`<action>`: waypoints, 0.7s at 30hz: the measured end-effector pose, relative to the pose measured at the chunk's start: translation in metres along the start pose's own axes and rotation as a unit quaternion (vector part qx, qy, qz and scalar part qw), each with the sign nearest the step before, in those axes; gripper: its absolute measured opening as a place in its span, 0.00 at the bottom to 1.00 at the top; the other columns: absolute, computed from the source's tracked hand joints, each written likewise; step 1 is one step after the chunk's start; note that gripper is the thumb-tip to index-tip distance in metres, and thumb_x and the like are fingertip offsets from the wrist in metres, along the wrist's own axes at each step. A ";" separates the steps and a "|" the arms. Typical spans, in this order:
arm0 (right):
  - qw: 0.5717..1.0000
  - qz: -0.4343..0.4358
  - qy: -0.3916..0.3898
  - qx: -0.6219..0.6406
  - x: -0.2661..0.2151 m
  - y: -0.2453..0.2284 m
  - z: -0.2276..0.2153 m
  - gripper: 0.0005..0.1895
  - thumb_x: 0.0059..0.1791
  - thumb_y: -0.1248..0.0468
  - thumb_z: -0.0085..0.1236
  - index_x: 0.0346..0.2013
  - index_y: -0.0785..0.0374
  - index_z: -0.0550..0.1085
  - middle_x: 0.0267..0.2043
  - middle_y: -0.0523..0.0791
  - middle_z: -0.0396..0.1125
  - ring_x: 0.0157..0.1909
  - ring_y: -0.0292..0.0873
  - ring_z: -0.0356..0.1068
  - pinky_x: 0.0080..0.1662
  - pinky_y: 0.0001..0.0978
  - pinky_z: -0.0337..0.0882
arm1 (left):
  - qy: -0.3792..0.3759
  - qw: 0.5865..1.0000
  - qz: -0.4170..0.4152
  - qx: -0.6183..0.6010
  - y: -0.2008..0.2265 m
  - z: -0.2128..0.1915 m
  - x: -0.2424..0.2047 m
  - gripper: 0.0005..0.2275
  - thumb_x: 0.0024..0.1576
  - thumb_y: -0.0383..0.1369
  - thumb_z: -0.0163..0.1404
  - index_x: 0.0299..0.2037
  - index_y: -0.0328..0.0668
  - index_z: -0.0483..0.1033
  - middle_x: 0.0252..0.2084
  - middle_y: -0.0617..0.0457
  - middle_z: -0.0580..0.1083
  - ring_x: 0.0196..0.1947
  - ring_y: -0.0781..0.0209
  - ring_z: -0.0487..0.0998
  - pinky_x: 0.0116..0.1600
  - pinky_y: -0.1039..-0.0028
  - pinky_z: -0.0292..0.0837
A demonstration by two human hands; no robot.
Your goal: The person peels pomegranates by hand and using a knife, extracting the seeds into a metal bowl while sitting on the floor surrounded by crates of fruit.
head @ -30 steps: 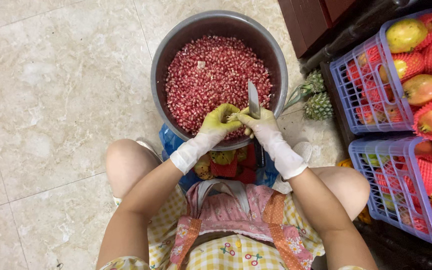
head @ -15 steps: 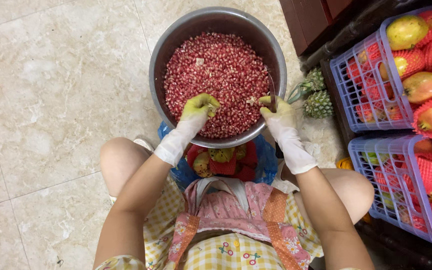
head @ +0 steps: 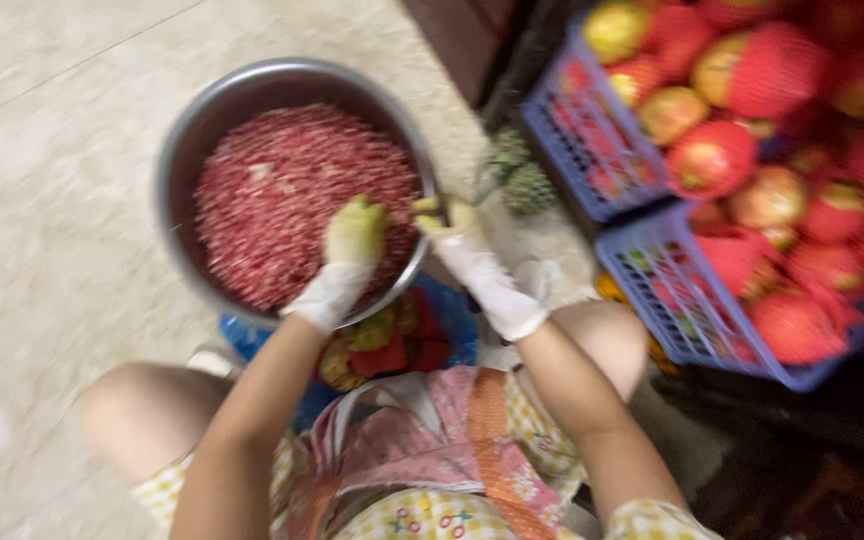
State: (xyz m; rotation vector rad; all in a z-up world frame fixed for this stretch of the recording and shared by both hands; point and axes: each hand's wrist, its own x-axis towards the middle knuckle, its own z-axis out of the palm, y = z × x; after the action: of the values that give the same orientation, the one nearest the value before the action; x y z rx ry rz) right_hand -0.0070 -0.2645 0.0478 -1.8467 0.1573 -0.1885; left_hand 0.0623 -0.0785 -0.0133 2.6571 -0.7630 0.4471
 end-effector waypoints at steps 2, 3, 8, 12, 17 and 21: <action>1.000 -0.012 0.012 0.005 -0.002 0.001 -0.004 0.09 0.48 0.66 0.62 0.43 0.62 0.80 0.40 0.45 0.77 0.42 0.39 0.76 0.47 0.33 0.75 | -0.044 0.999 -0.030 0.009 -0.003 -0.007 -0.003 0.06 0.61 0.32 0.49 0.34 0.40 0.76 0.37 0.41 0.75 0.35 0.42 0.77 0.38 0.55 0.74; 1.000 -0.024 0.010 0.006 -0.003 -0.001 -0.004 0.09 0.48 0.65 0.62 0.42 0.61 0.80 0.40 0.45 0.77 0.42 0.39 0.76 0.48 0.33 0.75 | -0.057 0.997 -0.048 0.005 -0.003 -0.014 -0.004 0.07 0.62 0.33 0.50 0.36 0.39 0.76 0.36 0.41 0.76 0.34 0.42 0.77 0.36 0.55 0.74; 0.994 0.107 -0.010 -0.013 -0.010 -0.010 -0.013 0.09 0.48 0.63 0.62 0.42 0.61 0.81 0.32 0.45 0.75 0.30 0.41 0.72 0.36 0.33 0.73 | -0.094 0.813 -0.307 -0.486 -0.007 -0.065 -0.009 0.09 0.59 0.27 0.53 0.49 0.45 0.80 0.37 0.55 0.78 0.29 0.65 0.73 0.33 0.73 0.71; 0.999 -0.037 -0.021 0.006 -0.004 -0.006 0.000 0.07 0.49 0.66 0.63 0.41 0.62 0.81 0.36 0.42 0.75 0.39 0.36 0.73 0.43 0.28 0.72 | -0.077 0.752 -0.362 -0.545 -0.046 -0.087 -0.013 0.09 0.57 0.29 0.55 0.46 0.45 0.82 0.35 0.61 0.79 0.30 0.73 0.76 0.35 0.80 0.73; 0.994 0.086 -0.061 0.016 -0.003 -0.009 0.004 0.07 0.51 0.63 0.60 0.43 0.59 0.81 0.31 0.38 0.72 0.29 0.32 0.66 0.31 0.25 0.68 | -0.027 0.812 -0.364 -0.455 -0.123 -0.094 -0.008 0.04 0.60 0.30 0.59 0.39 0.37 0.82 0.30 0.54 0.77 0.27 0.71 0.72 0.32 0.79 0.68; 0.986 0.135 -0.100 0.007 -0.006 -0.033 -0.001 0.09 0.53 0.63 0.59 0.47 0.58 0.82 0.30 0.38 0.69 0.24 0.29 0.62 0.26 0.22 0.64 | 0.005 0.770 -0.383 -0.510 -0.171 -0.088 0.004 0.05 0.57 0.28 0.60 0.41 0.39 0.83 0.31 0.57 0.79 0.25 0.71 0.74 0.29 0.79 0.69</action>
State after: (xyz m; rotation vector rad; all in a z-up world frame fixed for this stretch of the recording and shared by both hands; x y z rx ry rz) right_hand -0.0125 -0.2553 0.0794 -1.7972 0.2628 0.1844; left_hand 0.1423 0.0919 0.0267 1.6578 0.1612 -0.1718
